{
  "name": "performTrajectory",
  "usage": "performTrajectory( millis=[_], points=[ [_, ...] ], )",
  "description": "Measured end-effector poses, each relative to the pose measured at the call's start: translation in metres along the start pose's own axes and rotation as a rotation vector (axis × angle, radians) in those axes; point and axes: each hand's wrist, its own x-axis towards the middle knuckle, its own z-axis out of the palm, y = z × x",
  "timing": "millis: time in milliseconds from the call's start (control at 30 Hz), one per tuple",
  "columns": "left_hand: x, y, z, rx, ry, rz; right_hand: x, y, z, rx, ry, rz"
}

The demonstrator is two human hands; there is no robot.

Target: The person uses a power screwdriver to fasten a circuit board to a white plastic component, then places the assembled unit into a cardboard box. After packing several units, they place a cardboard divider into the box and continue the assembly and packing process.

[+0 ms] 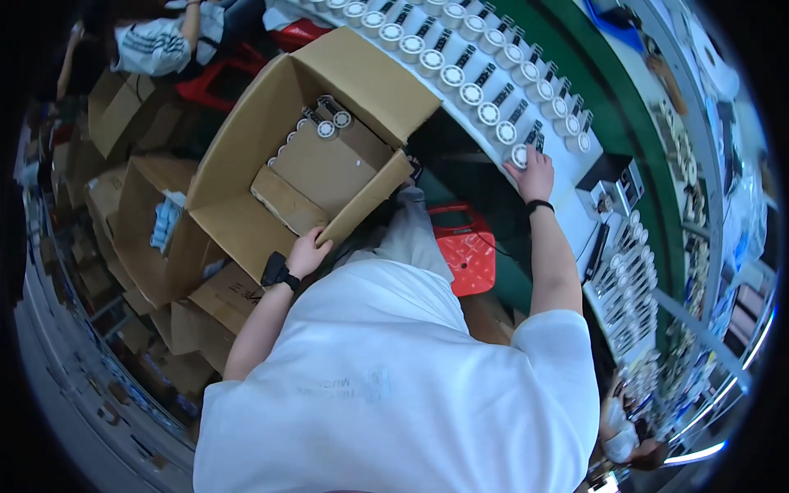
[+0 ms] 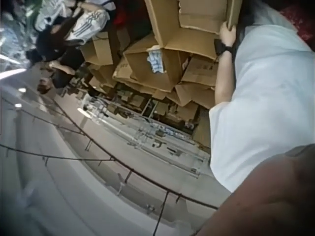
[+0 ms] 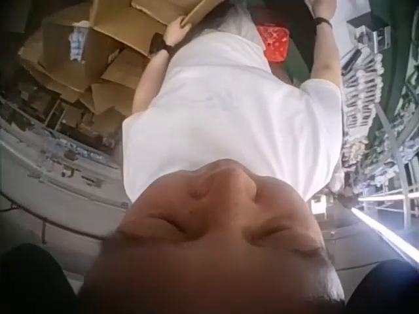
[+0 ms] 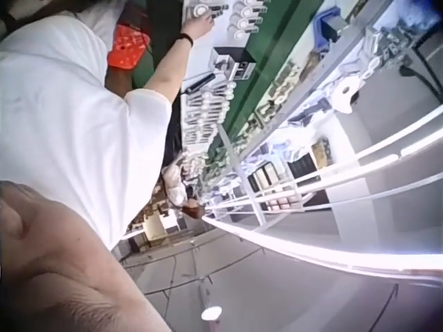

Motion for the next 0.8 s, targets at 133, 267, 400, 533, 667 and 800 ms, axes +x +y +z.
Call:
performTrajectory(
  millis=[133,267,400,533,667,800],
  points=[
    [-0.001,0.0,-0.003,0.032,0.046,0.032,-0.017,-0.011,-0.042,0.092,0.048,0.01],
    [-0.004,-0.001,0.0,0.058,0.085,0.06,-0.03,-0.04,-0.101,0.196,0.092,-0.004],
    [-0.008,-0.002,0.002,0.038,0.118,0.071,-0.003,-0.137,-0.157,0.36,0.012,-0.33],
    [-0.011,-0.002,0.003,0.006,0.176,0.08,0.036,-0.271,-0.142,0.442,-0.145,-0.819],
    [-0.017,-0.004,0.002,-0.06,0.252,0.054,0.056,-0.401,-0.046,0.436,-0.317,-1.166],
    [-0.017,0.0,0.003,-0.089,0.282,-0.006,0.059,-0.471,0.076,0.289,-0.422,-1.299]
  ],
)
